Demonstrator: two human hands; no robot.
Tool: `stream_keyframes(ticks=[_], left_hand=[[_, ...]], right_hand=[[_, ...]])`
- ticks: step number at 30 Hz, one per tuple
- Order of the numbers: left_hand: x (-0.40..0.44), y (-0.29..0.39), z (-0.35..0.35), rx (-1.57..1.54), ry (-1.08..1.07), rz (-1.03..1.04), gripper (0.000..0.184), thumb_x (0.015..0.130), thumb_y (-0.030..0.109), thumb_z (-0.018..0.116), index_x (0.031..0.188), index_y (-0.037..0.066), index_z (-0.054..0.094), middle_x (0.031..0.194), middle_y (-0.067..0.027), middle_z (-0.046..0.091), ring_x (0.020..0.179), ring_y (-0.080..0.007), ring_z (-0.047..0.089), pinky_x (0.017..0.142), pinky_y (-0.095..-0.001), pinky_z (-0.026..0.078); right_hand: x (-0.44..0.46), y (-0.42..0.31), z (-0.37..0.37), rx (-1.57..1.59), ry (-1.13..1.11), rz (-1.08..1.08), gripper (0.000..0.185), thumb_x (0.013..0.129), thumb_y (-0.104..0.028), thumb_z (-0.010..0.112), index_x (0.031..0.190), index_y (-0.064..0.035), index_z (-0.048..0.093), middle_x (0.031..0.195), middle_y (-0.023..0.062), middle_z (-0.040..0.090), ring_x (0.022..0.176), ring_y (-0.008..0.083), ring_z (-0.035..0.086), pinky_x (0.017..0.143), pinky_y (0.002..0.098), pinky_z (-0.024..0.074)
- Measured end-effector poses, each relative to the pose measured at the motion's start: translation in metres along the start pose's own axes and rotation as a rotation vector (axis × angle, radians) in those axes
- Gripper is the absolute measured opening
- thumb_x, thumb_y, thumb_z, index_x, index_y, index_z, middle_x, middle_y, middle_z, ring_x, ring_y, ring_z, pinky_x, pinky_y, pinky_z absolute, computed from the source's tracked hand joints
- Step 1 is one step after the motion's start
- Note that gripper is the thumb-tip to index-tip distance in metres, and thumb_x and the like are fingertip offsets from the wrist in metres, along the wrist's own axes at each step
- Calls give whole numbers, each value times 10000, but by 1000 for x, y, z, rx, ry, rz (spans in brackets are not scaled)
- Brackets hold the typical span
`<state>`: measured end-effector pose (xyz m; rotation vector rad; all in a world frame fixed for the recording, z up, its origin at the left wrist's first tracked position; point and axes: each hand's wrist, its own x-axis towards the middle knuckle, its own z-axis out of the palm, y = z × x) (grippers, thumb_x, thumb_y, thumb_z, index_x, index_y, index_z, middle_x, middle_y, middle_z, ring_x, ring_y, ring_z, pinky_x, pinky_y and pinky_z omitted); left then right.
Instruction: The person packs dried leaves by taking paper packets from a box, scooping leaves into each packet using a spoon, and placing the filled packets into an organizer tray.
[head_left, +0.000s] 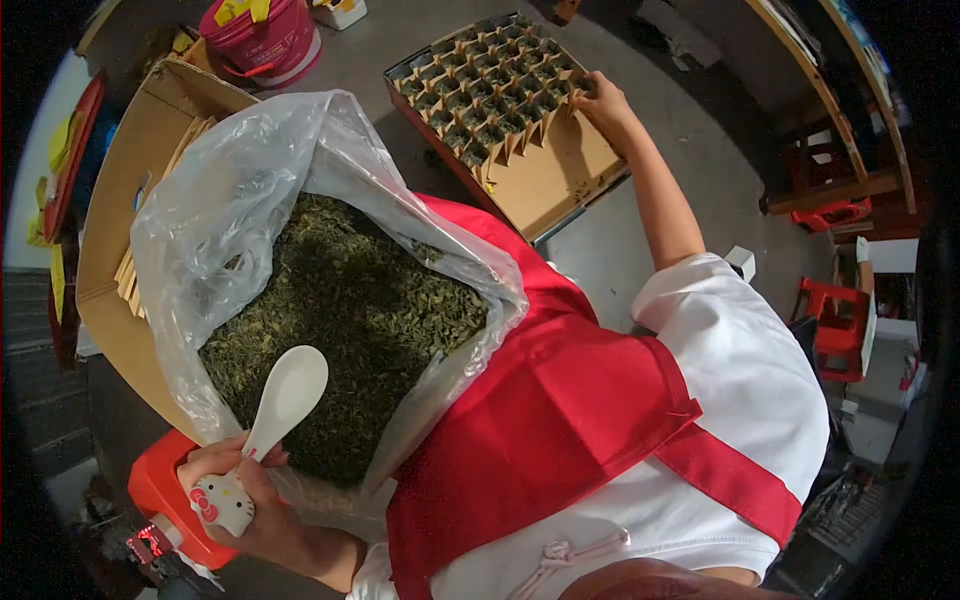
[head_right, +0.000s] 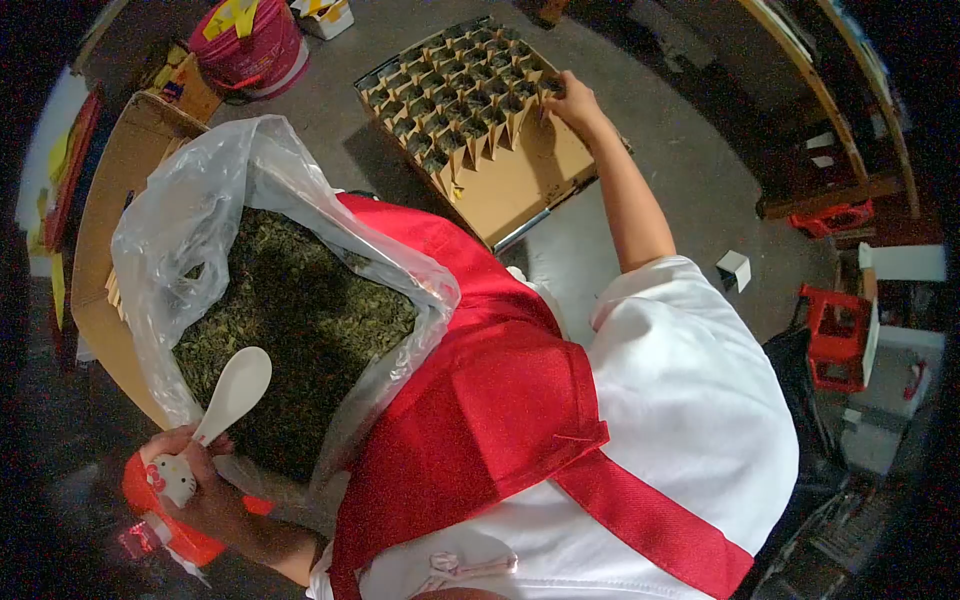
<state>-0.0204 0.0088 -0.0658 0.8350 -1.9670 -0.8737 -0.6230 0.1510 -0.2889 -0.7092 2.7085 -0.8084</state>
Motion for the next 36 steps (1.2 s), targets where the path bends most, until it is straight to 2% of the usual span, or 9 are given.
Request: stream_keyframes(ticks=[11, 17, 21, 22, 24, 27, 30, 33, 36], left_hand=[[-1, 9, 20, 29, 30, -222, 112, 859, -62, 595, 942, -52, 522, 923, -230, 638, 744, -227, 686, 661, -312, 595], [1, -4, 20, 83, -106, -153, 138, 855, -22, 644, 974, -18, 574, 941, -162, 669, 770, -183, 670, 698, -291, 556], [19, -2, 24, 452, -258, 66, 183, 843, 4, 678, 1006, 29, 597, 880, -123, 665, 750, -197, 659, 697, -308, 529], [26, -4, 28, 503, -303, 93, 202, 847, 14, 683, 1028, 37, 598, 861, -116, 661, 744, -199, 648, 700, -317, 527], [42, -22, 41, 539, -449, 282, 251, 809, -3, 655, 1040, 53, 571, 889, -140, 591, 785, -329, 641, 667, -409, 522], [60, -34, 67, 549, -532, 585, 237, 772, 15, 640, 992, 36, 555, 820, -116, 521, 685, -297, 596, 598, -378, 518], [65, -29, 86, 257, -588, 423, 200, 787, 33, 664, 945, 49, 541, 781, -120, 506, 682, -304, 585, 584, -405, 489], [65, -31, 101, 127, -559, 287, 201, 782, 11, 654, 935, 56, 531, 764, -131, 533, 690, -300, 603, 580, -410, 464], [67, -33, 102, -53, -622, -114, 118, 849, -5, 621, 933, 9, 539, 871, -142, 663, 782, -209, 700, 666, -312, 541]], right_hand=[[0, 1, 4, 92, 27, 12, 667, 784, -222, 785, 1332, -45, 449, 1141, 197, 650, 1057, 309, 642, 876, 404, 506], [-8, 14, 4, 136, 61, -32, 677, 759, -198, 800, 1317, -40, 450, 1169, 194, 644, 1080, 286, 636, 897, 390, 515], [-59, -55, -25, 228, 144, 66, 605, 764, -142, 722, 1314, -42, 492, 1171, 173, 639, 1082, 254, 617, 876, 367, 502], [-65, -76, -30, 168, 164, -7, 516, 850, -139, 706, 1307, -49, 484, 1207, 171, 630, 1070, 253, 639, 894, 362, 525], [-61, -111, -36, 279, 99, -240, 435, 900, -91, 653, 1303, -49, 497, 1189, 141, 637, 1066, 230, 638, 909, 353, 517], [-68, -202, -45, 490, 5, -650, 367, 918, -70, 635, 1268, -37, 529, 1166, 105, 644, 1062, 178, 630, 908, 317, 512], [-89, -286, -44, 597, -144, -1065, 275, 939, -62, 612, 1205, -16, 564, 1113, 54, 648, 1040, 124, 623, 874, 276, 506], [-114, -361, -42, 502, -335, -1377, 213, 935, -43, 590, 1137, 25, 587, 1077, 58, 652, 1039, 139, 625, 955, 298, 490], [-113, -424, -16, 386, -424, -1634, 205, 847, -41, 616, 1047, -10, 581, 961, 142, 654, 868, 249, 656, 779, 349, 508]])
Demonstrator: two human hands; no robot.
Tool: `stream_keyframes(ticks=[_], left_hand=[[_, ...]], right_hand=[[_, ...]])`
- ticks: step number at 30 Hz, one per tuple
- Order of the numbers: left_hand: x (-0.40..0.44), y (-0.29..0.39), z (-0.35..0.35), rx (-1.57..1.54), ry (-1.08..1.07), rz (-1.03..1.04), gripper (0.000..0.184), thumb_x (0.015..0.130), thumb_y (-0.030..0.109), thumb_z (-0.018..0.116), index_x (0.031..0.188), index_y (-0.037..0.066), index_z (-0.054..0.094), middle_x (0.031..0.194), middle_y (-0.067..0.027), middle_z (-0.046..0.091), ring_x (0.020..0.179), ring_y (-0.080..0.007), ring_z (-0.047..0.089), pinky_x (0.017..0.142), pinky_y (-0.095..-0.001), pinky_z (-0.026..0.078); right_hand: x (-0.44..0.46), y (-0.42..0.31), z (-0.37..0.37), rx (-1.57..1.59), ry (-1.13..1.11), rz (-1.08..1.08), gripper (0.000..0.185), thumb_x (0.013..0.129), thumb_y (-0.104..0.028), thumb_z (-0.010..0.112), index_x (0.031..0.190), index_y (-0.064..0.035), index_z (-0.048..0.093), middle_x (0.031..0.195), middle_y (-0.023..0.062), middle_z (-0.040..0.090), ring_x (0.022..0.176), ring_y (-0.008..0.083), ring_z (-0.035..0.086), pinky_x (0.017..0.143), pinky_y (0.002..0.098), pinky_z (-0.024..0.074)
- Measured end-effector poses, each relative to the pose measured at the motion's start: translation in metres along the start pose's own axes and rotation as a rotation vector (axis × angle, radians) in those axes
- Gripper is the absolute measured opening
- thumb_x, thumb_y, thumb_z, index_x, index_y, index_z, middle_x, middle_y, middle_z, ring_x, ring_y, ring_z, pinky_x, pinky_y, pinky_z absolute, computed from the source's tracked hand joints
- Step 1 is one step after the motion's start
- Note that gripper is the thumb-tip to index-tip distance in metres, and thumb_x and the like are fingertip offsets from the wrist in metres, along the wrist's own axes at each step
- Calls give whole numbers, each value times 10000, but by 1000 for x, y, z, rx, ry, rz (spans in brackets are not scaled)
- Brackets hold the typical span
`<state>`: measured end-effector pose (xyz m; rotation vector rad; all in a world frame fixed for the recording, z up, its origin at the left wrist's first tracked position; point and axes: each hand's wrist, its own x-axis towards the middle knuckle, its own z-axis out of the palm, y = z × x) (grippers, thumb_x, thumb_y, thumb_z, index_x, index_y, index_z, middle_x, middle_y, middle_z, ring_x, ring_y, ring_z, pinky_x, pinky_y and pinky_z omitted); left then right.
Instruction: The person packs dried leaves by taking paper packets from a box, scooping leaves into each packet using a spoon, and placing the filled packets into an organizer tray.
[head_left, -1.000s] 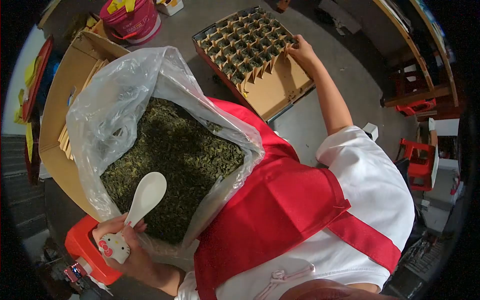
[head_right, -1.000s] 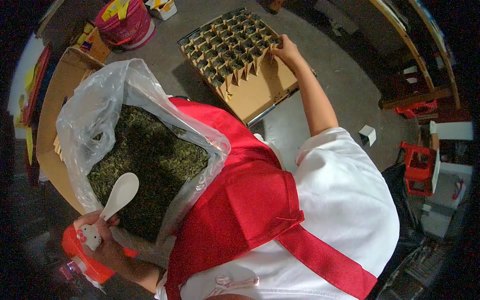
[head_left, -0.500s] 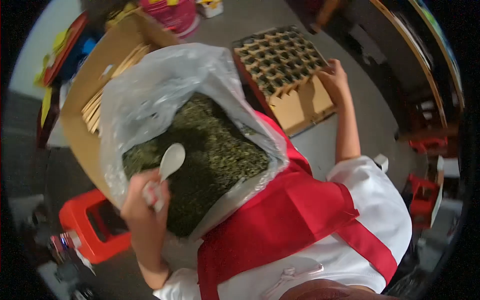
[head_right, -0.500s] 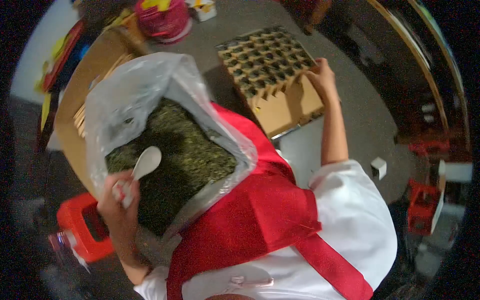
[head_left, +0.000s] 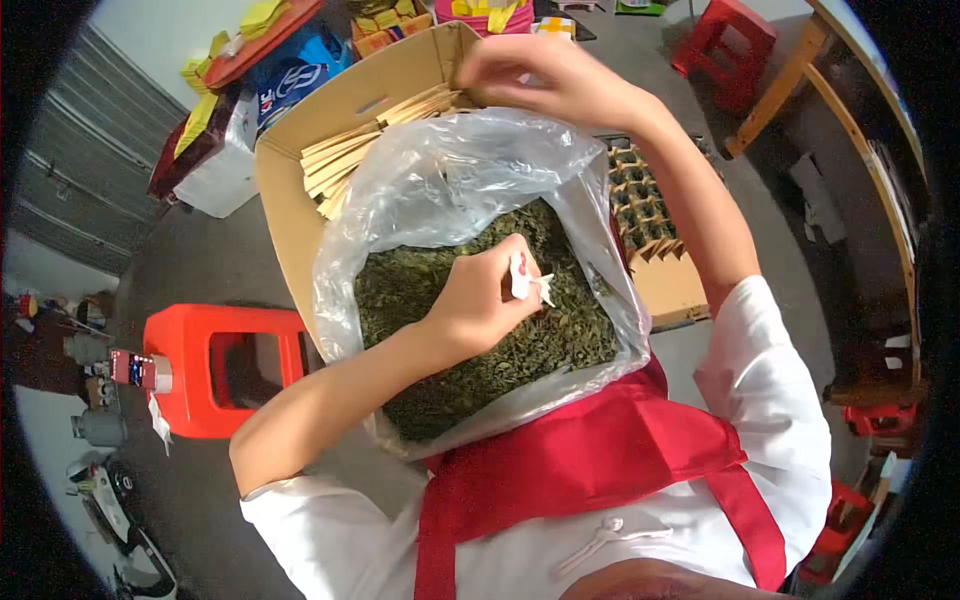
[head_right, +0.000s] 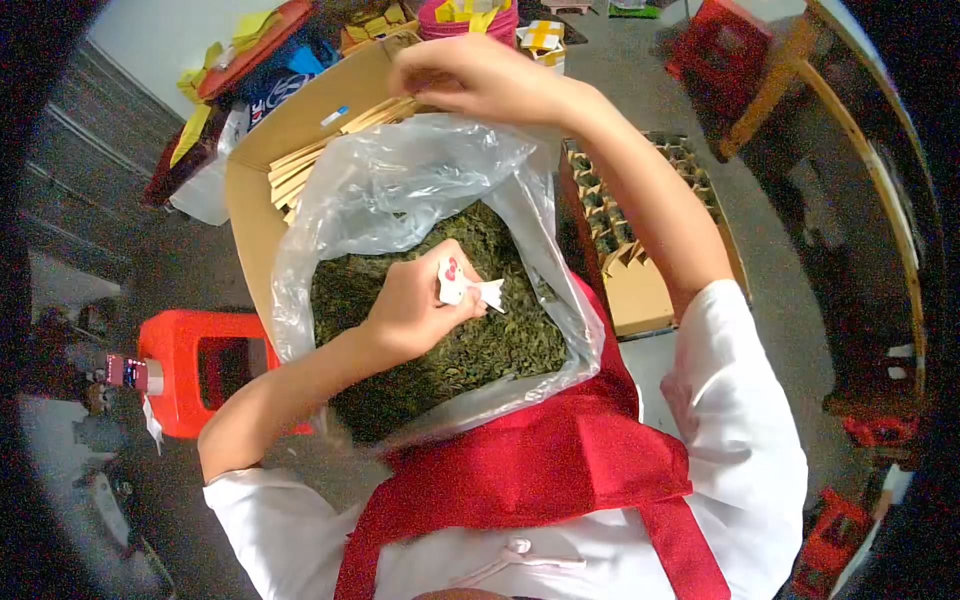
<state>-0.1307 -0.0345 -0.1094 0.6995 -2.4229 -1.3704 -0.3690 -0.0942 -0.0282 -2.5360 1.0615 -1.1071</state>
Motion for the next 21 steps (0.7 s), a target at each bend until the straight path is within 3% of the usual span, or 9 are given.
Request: stream_keyframes(ticks=[1, 2, 5, 7, 10, 13, 21], left_hand=[[1, -1, 1, -135, -15, -115, 101, 864, -5, 615, 932, -4, 540, 898, -148, 681, 805, -193, 713, 690, -295, 554], [2, 2, 0, -267, 7, -170, 76, 892, -23, 588, 947, -39, 537, 953, -181, 685, 859, -195, 711, 768, -293, 577], [-3, -14, 5, -558, 60, -219, 120, 862, -34, 591, 961, -42, 524, 871, -156, 670, 852, -199, 708, 743, -293, 574], [-8, -10, 2, -640, 80, -224, 107, 878, -39, 578, 968, -50, 520, 908, -166, 659, 850, -222, 705, 764, -302, 583], [-20, -7, -7, -714, 106, -201, 99, 905, -15, 574, 983, -43, 520, 934, -159, 652, 862, -216, 701, 781, -303, 585], [-33, -5, -16, -662, 131, -150, 99, 915, -6, 568, 993, -40, 517, 939, -160, 651, 868, -205, 700, 786, -299, 583], [-57, 8, -30, -582, 210, -189, 111, 946, 49, 579, 988, -32, 517, 924, -156, 661, 851, -207, 709, 779, -299, 590]], right_hand=[[19, 8, 6, -104, -54, -49, 216, 827, -54, 637, 1031, -8, 584, 954, 170, 656, 871, 282, 654, 774, 374, 505], [34, 10, 12, -149, -186, 53, 215, 868, -30, 592, 1080, 6, 575, 948, 163, 646, 875, 301, 642, 764, 354, 508], [62, 31, 39, -180, -415, -28, 298, 836, -57, 615, 1132, -18, 604, 1049, 173, 664, 1006, 347, 639, 847, 426, 507], [71, 33, 53, -122, -574, -47, 295, 853, -87, 603, 1145, -44, 614, 1078, 168, 663, 1041, 356, 631, 880, 445, 503], [78, 48, 83, -383, -665, 153, 268, 891, -170, 569, 1138, -85, 628, 1088, 164, 664, 1068, 362, 623, 905, 457, 501], [78, 67, 93, -421, -682, 20, 258, 914, -241, 539, 1115, -111, 635, 1077, 163, 669, 1050, 368, 629, 889, 462, 509], [86, 30, 73, -840, -731, 51, 240, 910, -228, 528, 1014, -94, 698, 1002, 149, 706, 967, 343, 682, 784, 449, 555]])
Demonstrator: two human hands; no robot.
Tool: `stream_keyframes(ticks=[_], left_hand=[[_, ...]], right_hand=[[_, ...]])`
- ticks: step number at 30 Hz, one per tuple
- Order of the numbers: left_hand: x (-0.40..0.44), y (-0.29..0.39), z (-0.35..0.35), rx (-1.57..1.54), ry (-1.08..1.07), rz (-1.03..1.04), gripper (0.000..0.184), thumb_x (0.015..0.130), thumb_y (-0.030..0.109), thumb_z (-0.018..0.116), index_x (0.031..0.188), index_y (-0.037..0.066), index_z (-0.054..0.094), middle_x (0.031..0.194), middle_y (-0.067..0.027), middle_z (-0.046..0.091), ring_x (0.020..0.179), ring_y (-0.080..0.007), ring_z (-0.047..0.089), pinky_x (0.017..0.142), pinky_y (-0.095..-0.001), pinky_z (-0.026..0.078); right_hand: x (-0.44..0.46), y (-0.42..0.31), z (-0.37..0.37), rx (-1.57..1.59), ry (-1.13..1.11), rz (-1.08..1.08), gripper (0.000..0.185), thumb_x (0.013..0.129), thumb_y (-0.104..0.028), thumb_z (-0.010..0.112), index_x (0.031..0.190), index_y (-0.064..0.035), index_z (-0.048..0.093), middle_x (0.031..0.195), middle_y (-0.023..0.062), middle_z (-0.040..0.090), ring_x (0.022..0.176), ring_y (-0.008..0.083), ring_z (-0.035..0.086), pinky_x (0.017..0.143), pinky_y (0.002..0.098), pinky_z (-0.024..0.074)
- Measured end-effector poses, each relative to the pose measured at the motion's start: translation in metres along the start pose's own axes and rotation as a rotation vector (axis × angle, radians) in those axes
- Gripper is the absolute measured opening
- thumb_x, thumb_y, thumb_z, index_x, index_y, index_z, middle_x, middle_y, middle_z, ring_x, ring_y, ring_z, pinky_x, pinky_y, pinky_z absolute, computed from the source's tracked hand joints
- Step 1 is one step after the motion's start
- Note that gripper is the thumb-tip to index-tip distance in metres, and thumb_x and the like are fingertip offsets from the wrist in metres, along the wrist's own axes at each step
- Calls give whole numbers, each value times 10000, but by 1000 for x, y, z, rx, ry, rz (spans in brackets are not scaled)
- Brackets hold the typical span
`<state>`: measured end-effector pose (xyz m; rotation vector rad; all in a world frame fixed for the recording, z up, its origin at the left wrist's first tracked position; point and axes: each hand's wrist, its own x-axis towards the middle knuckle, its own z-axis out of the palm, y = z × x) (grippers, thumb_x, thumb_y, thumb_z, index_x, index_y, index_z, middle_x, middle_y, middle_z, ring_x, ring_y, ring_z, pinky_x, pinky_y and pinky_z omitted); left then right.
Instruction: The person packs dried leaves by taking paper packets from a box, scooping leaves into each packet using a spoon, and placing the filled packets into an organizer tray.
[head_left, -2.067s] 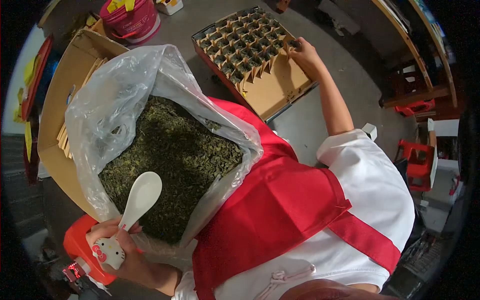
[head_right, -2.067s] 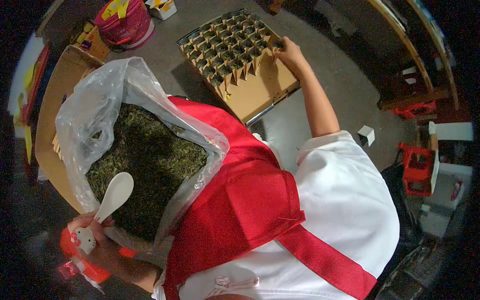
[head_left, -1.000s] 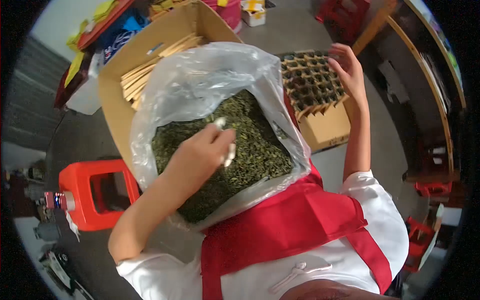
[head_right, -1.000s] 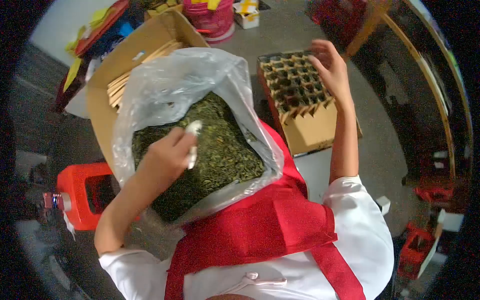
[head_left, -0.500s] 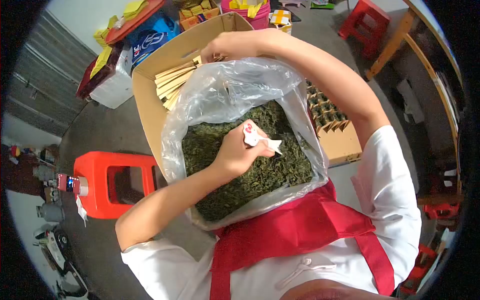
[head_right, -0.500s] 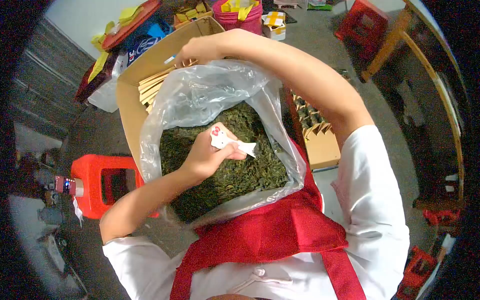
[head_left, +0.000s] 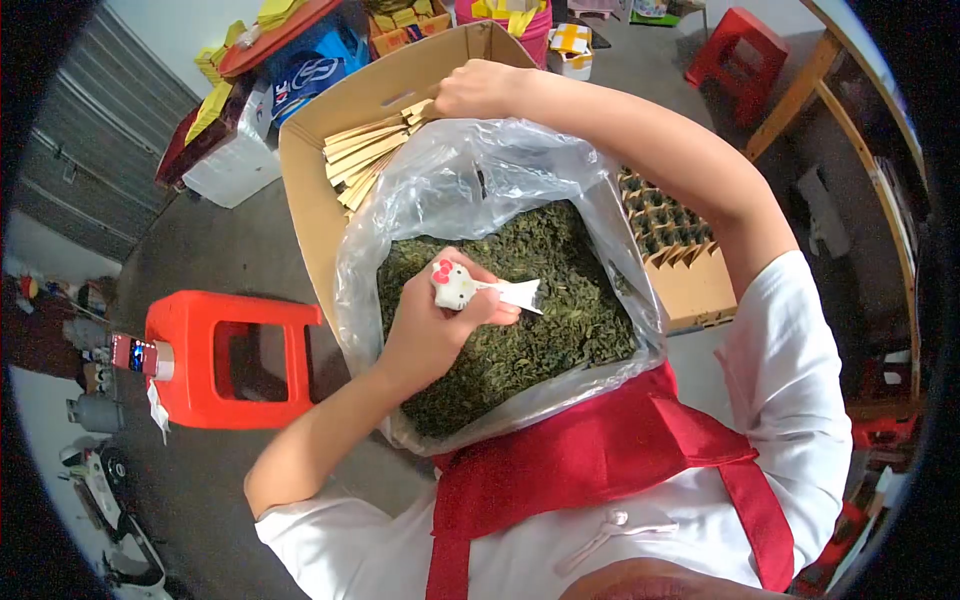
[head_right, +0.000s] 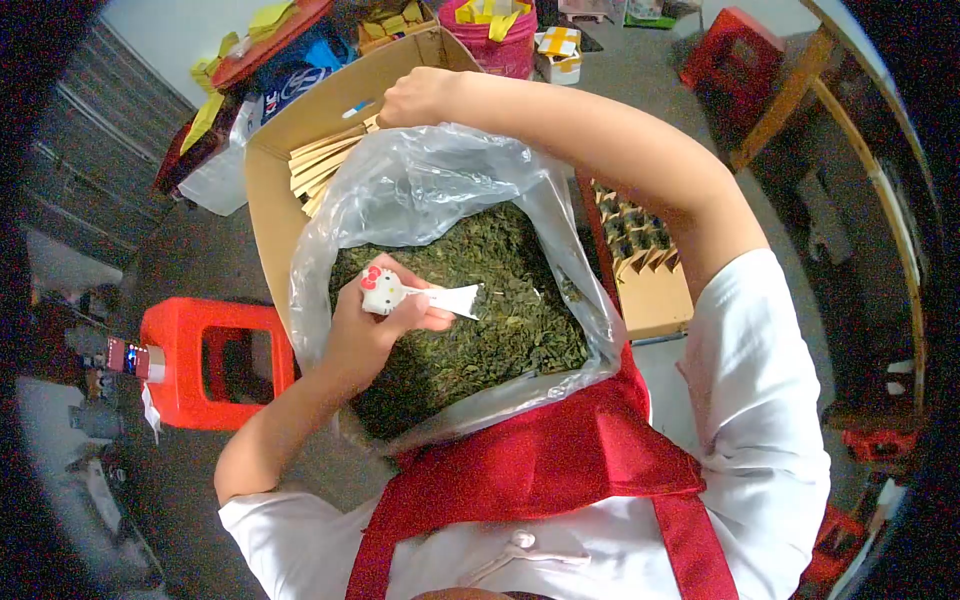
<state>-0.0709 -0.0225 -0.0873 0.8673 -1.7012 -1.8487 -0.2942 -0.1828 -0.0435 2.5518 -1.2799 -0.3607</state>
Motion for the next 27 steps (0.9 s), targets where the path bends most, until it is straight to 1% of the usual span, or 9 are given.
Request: stream_keyframes(ticks=[7, 11, 14, 16, 17, 22, 25, 26, 27], left_hand=[[-8, -2, -7, -50, 53, 34, 136, 938, 52, 587, 1015, -22, 503, 997, -186, 657, 878, -236, 703, 799, -337, 596], [-13, 2, -10, -94, 92, 59, 132, 942, 46, 593, 1014, -27, 510, 973, -172, 662, 860, -215, 702, 790, -318, 594], [-16, 1, -7, -70, 152, 37, 131, 944, 43, 586, 1024, -27, 509, 978, -176, 662, 852, -222, 702, 789, -326, 595], [-20, 3, -11, -49, 183, 39, 125, 946, 40, 581, 1025, -27, 510, 981, -177, 663, 845, -226, 702, 786, -330, 595], [-22, 3, -11, -42, 193, 51, 121, 948, 39, 578, 1024, -26, 511, 985, -179, 664, 841, -227, 702, 784, -332, 596], [-36, 12, -19, -57, 281, 88, 103, 948, 41, 568, 1003, -36, 526, 1024, -197, 666, 833, -227, 700, 778, -333, 593], [-48, 15, -24, 22, 324, 158, 83, 942, 23, 561, 992, -39, 536, 996, -201, 669, 826, -227, 698, 758, -335, 592], [-52, 16, -25, 50, 348, 186, 81, 941, 21, 562, 992, -35, 532, 995, -203, 668, 828, -226, 697, 755, -335, 593], [-56, 16, -27, 36, 378, 186, 82, 934, 18, 570, 985, -25, 522, 992, -203, 665, 825, -221, 694, 745, -333, 591]], right_hand=[[-4, 14, 22, -155, 63, 139, 157, 840, -149, 593, 911, -72, 710, 932, 107, 717, 922, 308, 703, 704, 416, 573], [-19, 33, 22, 4, 325, 232, 181, 810, -154, 605, 918, -33, 685, 1182, 147, 637, 985, 310, 670, 760, 424, 563], [-51, 42, 0, 224, 808, 47, 166, 810, -110, 579, 897, 10, 654, 989, 163, 622, 871, 312, 658, 768, 413, 528], [-64, 44, -17, 188, 973, 52, 274, 766, -114, 623, 1010, 6, 652, 992, 181, 600, 965, 345, 614, 838, 423, 510], [-86, 42, -27, 263, 802, 28, 225, 854, -106, 620, 1053, -2, 635, 1047, 168, 552, 981, 292, 600, 818, 371, 509], [-157, -11, -98, 692, 665, 245, 197, 892, -135, 530, 974, 10, 635, 822, 130, 465, 793, 245, 555, 684, 354, 467], [-198, -30, -85, 574, 362, 95, 111, 814, -77, 551, 835, 26, 588, 925, 153, 580, 813, 310, 624, 731, 407, 496], [-192, -38, -69, 510, 569, -165, 215, 765, -120, 612, 926, 23, 607, 876, 179, 528, 875, 363, 602, 761, 457, 488], [-193, -49, -60, 557, 517, -178, 191, 769, -125, 597, 879, 30, 571, 856, 182, 508, 824, 373, 595, 726, 466, 477]])
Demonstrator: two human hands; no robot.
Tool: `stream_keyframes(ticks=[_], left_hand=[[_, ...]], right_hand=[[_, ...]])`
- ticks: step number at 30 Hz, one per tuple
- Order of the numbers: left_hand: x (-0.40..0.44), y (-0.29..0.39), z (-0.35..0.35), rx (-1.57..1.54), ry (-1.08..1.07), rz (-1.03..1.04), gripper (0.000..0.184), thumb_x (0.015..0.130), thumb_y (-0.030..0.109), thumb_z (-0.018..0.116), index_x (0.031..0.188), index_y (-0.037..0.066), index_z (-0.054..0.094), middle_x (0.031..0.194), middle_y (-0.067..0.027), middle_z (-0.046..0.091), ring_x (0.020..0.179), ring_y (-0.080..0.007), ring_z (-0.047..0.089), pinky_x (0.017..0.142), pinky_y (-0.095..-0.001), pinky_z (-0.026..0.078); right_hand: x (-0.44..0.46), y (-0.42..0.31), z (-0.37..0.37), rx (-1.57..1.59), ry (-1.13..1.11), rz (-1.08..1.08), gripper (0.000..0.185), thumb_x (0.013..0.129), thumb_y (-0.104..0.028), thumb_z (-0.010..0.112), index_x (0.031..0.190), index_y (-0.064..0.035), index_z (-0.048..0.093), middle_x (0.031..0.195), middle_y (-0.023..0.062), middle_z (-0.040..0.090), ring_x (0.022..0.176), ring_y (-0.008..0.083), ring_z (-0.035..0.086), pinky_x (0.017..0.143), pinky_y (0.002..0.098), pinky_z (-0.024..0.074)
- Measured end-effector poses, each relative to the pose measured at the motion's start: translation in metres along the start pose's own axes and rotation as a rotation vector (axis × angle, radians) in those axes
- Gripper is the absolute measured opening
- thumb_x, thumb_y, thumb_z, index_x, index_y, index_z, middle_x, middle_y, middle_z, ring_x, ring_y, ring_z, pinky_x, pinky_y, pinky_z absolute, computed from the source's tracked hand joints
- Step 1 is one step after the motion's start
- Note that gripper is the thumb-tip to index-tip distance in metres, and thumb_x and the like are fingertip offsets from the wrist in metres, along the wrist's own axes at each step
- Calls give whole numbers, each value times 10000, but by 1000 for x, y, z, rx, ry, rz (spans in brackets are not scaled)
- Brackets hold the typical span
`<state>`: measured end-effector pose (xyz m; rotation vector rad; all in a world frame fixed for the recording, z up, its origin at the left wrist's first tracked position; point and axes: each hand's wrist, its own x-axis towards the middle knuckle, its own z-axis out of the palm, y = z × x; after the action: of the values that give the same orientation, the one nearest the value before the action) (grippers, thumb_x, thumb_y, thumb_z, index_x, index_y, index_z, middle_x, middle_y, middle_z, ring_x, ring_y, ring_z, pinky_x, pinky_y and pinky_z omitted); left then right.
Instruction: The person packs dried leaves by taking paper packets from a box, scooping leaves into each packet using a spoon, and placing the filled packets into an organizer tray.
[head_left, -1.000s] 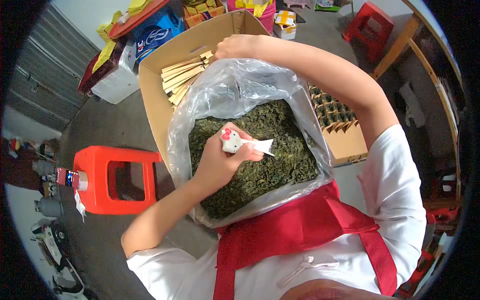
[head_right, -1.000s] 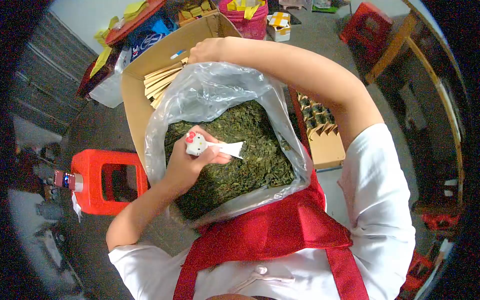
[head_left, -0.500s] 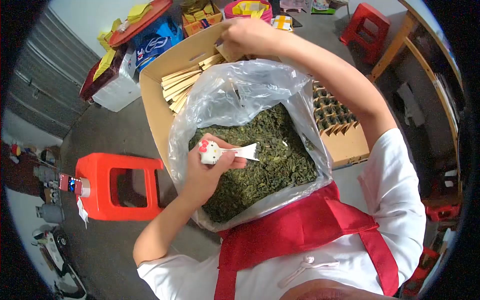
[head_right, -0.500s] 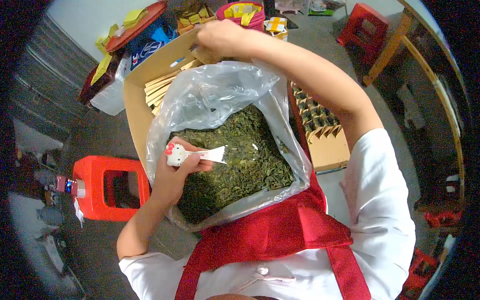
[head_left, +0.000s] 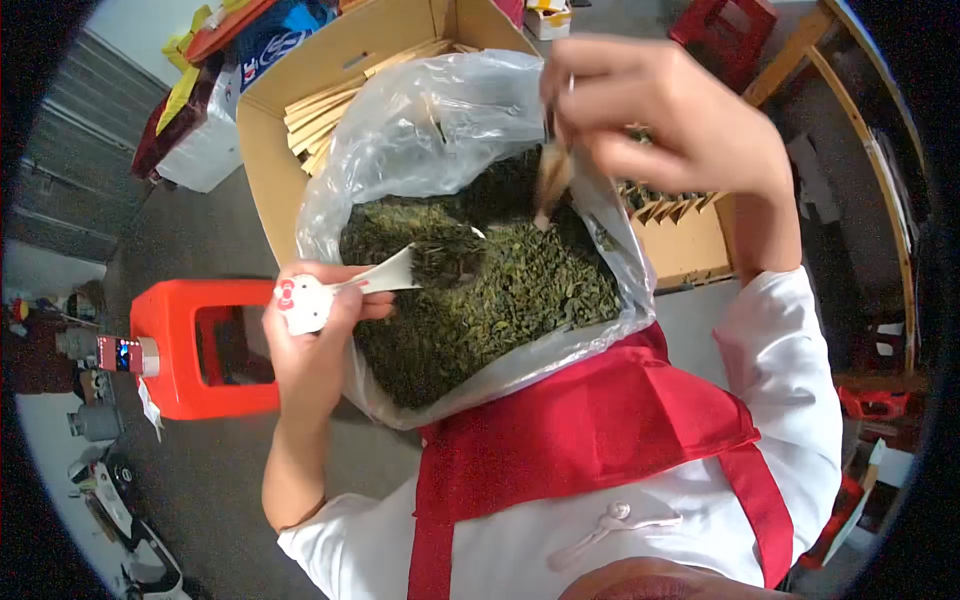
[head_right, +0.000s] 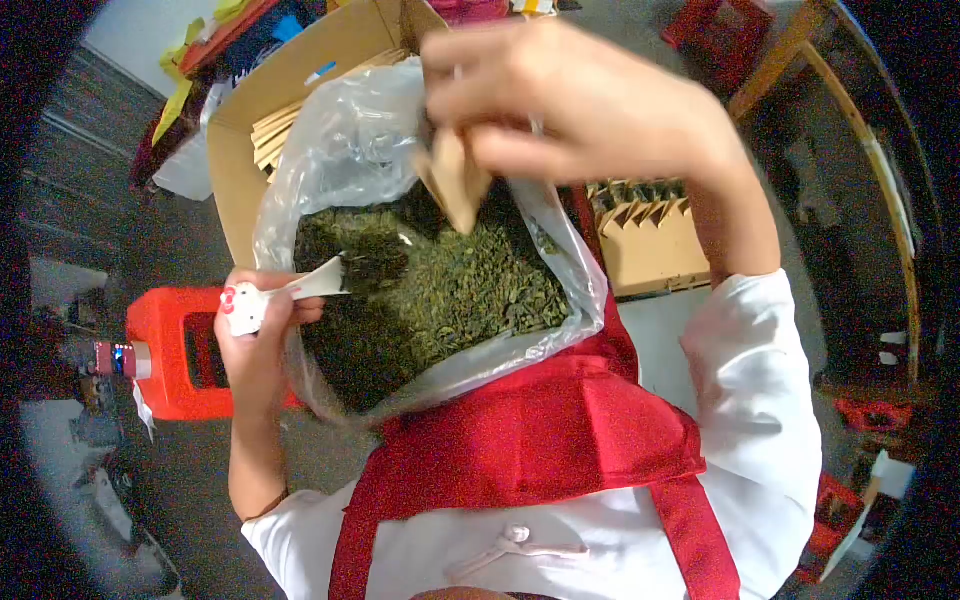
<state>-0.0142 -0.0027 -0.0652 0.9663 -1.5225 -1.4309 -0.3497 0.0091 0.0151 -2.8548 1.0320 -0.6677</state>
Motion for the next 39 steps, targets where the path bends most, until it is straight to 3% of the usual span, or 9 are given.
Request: stream_keyframes(ticks=[4, 5, 8, 12, 23, 26, 30, 33, 39], left_hand=[[-9, 2, -10, 42, 18, 40, 97, 923, 14, 585, 978, -14, 509, 978, -197, 659, 808, -215, 690, 731, -327, 588], [-10, 1, -10, 44, 18, 31, 97, 924, 15, 584, 978, -13, 509, 980, -198, 658, 808, -217, 690, 730, -328, 588], [-9, 2, -9, 41, 15, 24, 93, 926, 14, 580, 977, -13, 507, 987, -205, 657, 808, -226, 692, 727, -331, 591], [-6, -4, -7, 23, 3, 0, 86, 926, 2, 572, 976, -18, 506, 989, -213, 661, 812, -232, 696, 726, -333, 597], [5, -2, 11, 116, -131, -86, 78, 921, -22, 582, 972, -57, 534, 937, -187, 681, 829, -209, 701, 756, -317, 604], [8, 2, 23, 194, -179, -90, 116, 907, 39, 648, 953, -25, 563, 851, -113, 683, 766, -143, 676, 695, -280, 576], [22, 2, 37, 481, -302, 51, 208, 832, 129, 756, 903, 41, 581, 696, -41, 610, 604, -85, 551, 546, -276, 459], [33, 21, 44, 622, -431, 131, 151, 858, 80, 726, 899, 4, 602, 781, -70, 676, 713, -110, 659, 635, -248, 535], [35, 36, 53, 592, -372, 196, 181, 831, 114, 746, 848, 22, 591, 691, -42, 617, 632, -98, 598, 578, -265, 491]], right_hand=[[-7, -20, 55, 155, -210, 153, 146, 795, -108, 548, 774, 33, 515, 836, 186, 488, 673, 399, 585, 634, 482, 486], [-7, -19, 66, 149, -306, 159, 168, 799, -132, 610, 816, 21, 543, 877, 184, 495, 717, 397, 598, 664, 483, 499], [-13, -14, 101, 202, -226, 93, 295, 755, -179, 721, 962, -26, 576, 987, 149, 490, 861, 360, 594, 728, 474, 499], [-14, -22, 103, 234, -228, 154, 270, 745, -145, 717, 969, -78, 581, 962, 120, 479, 934, 311, 566, 763, 446, 498], [-26, -29, 110, 223, -122, 174, 284, 759, -127, 708, 913, -3, 504, 880, 148, 520, 818, 374, 610, 659, 474, 512], [-26, -34, 107, 267, -142, 190, 284, 766, -132, 711, 902, 2, 501, 884, 148, 518, 799, 379, 607, 648, 472, 508], [-26, -37, 108, 297, -156, 208, 284, 779, -150, 715, 879, 6, 500, 873, 149, 513, 780, 383, 601, 629, 471, 495], [-27, -38, 107, 314, -134, 221, 283, 793, -168, 713, 860, 8, 502, 851, 151, 510, 767, 387, 598, 621, 470, 487], [-28, -37, 106, 320, -111, 242, 268, 819, -181, 698, 839, 13, 515, 823, 149, 509, 750, 394, 591, 624, 470, 483]])
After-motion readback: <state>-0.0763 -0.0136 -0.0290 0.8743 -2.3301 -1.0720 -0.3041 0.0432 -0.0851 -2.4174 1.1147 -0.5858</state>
